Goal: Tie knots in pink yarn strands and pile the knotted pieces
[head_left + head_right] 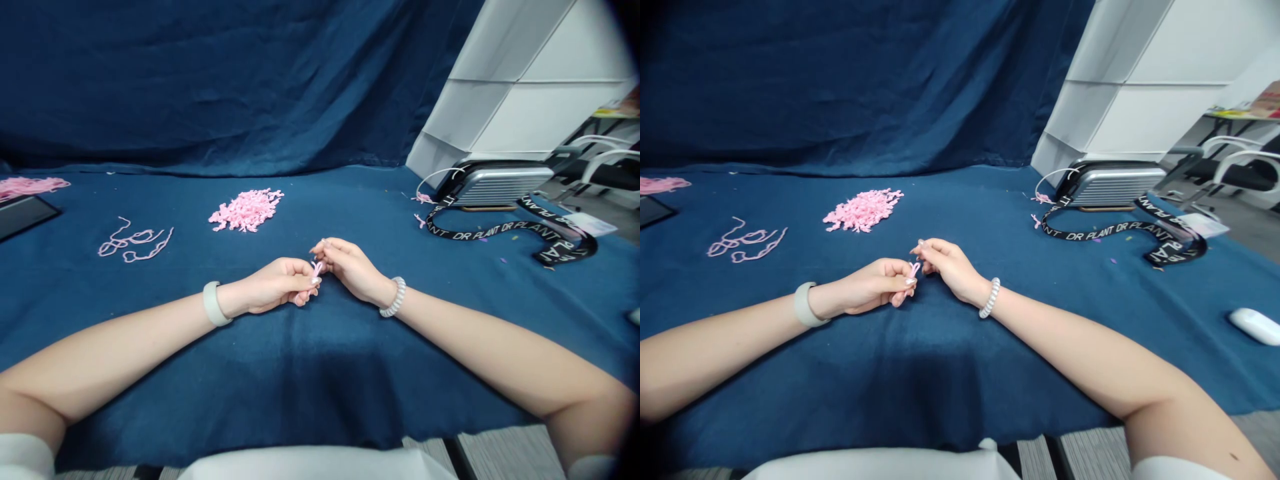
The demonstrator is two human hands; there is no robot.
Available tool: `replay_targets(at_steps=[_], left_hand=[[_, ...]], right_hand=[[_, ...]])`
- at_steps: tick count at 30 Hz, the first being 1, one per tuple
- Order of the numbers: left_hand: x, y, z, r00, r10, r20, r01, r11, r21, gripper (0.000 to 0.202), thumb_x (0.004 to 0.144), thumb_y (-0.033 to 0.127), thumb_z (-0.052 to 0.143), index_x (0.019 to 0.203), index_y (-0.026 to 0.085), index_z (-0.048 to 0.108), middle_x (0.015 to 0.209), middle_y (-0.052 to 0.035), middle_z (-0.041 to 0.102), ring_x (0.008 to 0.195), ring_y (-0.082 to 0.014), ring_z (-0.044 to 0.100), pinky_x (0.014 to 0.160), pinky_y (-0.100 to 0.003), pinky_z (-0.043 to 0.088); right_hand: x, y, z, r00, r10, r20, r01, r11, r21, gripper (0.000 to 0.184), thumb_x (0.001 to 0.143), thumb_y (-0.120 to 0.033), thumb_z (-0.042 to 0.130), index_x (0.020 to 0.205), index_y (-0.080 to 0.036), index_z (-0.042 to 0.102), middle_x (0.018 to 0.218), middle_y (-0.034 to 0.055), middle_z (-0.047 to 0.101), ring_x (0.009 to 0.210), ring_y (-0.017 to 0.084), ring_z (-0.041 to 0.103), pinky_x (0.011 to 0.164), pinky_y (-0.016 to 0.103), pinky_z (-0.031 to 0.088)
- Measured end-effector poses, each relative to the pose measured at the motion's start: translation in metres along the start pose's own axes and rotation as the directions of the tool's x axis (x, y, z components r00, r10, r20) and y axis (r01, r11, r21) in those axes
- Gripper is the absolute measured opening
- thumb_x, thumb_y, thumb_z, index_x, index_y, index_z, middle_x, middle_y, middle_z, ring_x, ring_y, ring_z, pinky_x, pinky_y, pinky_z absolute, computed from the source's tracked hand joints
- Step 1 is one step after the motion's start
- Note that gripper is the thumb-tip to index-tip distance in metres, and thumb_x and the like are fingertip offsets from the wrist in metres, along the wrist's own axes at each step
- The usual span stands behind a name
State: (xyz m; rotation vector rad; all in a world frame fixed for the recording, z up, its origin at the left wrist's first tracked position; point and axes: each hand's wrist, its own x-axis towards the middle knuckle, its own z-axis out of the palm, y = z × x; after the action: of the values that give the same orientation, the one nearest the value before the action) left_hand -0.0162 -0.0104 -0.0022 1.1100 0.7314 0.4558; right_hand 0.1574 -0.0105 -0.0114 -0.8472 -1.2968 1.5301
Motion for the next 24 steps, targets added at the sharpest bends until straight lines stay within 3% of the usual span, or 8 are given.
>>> replay_targets(at_steps=[3,6,10,13,16,20,24], left_hand=[[0.0,-0.002,0.001,0.999,0.023,-0.029,-0.022,0.999,0.044,0.022,0.071,0.027,0.07,0.068,0.01,0.057,0.061,-0.0008,0.057,0.047,-0.0041,0.05,0.049,-0.016,0.04],[0.0,-0.003,0.004,0.997,0.052,-0.063,-0.05,0.998,0.047,0.022,0.071,0.028,0.07,0.068,0.01,0.056,0.06,-0.0004,0.057,0.047,-0.0038,0.049,0.048,-0.016,0.039],[0.0,-0.006,0.008,0.985,0.097,-0.146,-0.089,0.994,0.062,0.023,0.068,0.028,0.072,0.067,0.011,0.056,0.061,-0.001,0.059,0.047,-0.0044,0.049,0.048,-0.017,0.04],[-0.001,-0.007,0.01,0.98,0.117,-0.164,-0.101,0.989,0.105,0.022,0.069,0.029,0.071,0.067,0.011,0.057,0.057,-0.0001,0.058,0.047,-0.0053,0.049,0.048,-0.018,0.041],[-0.002,-0.006,0.011,0.976,0.123,-0.181,-0.096,0.984,0.15,0.022,0.07,0.029,0.07,0.066,0.011,0.057,0.054,0.0006,0.057,0.046,-0.0057,0.05,0.047,-0.018,0.042],[-0.004,-0.005,0.013,0.972,0.157,-0.176,-0.11,0.961,0.252,0.018,0.072,0.026,0.066,0.067,0.011,0.057,0.054,0.0001,0.058,0.048,-0.007,0.052,0.049,-0.019,0.044],[-0.005,-0.006,0.014,0.972,0.184,-0.145,-0.126,0.932,0.339,0.012,0.075,0.021,0.062,0.07,0.011,0.057,0.055,-0.0001,0.059,0.05,-0.0079,0.054,0.052,-0.019,0.046]], right_hand=[[0.002,0.001,-0.002,0.998,0.044,-0.033,-0.04,0.991,0.127,0.024,0.073,-0.039,0.062,0.078,-0.015,0.059,0.071,-0.0001,0.053,0.061,0.009,0.049,0.062,0.025,0.042],[0.003,0.002,-0.003,0.999,0.036,-0.017,-0.033,0.992,0.123,0.026,0.073,-0.04,0.062,0.071,-0.015,0.056,0.066,-0.001,0.051,0.059,0.008,0.048,0.061,0.024,0.041],[0.001,0.002,-0.003,0.999,-0.019,0.037,0.022,0.995,-0.095,0.034,0.079,-0.045,0.054,0.063,-0.016,0.051,0.06,-0.0017,0.049,0.057,0.009,0.046,0.059,0.024,0.04],[-0.001,-0.001,-0.002,0.996,-0.048,0.079,0.072,0.939,-0.336,0.043,0.085,-0.049,0.043,0.06,-0.015,0.05,0.056,-0.0014,0.047,0.054,0.009,0.042,0.055,0.024,0.037],[-0.003,-0.003,-0.001,0.99,-0.081,0.118,0.125,0.886,-0.447,0.049,0.087,-0.052,0.036,0.056,-0.016,0.049,0.053,-0.0018,0.045,0.052,0.009,0.04,0.054,0.024,0.033],[-0.006,-0.004,0.0,0.982,-0.072,0.173,0.156,0.827,-0.54,0.046,0.082,-0.053,0.047,0.057,-0.015,0.049,0.052,-0.0027,0.046,0.051,0.008,0.037,0.05,0.022,0.03],[-0.007,-0.003,0.002,0.988,-0.048,0.146,0.129,0.776,-0.618,0.045,0.078,-0.05,0.055,0.052,-0.015,0.044,0.048,-0.0042,0.042,0.048,0.006,0.032,0.046,0.021,0.025]])
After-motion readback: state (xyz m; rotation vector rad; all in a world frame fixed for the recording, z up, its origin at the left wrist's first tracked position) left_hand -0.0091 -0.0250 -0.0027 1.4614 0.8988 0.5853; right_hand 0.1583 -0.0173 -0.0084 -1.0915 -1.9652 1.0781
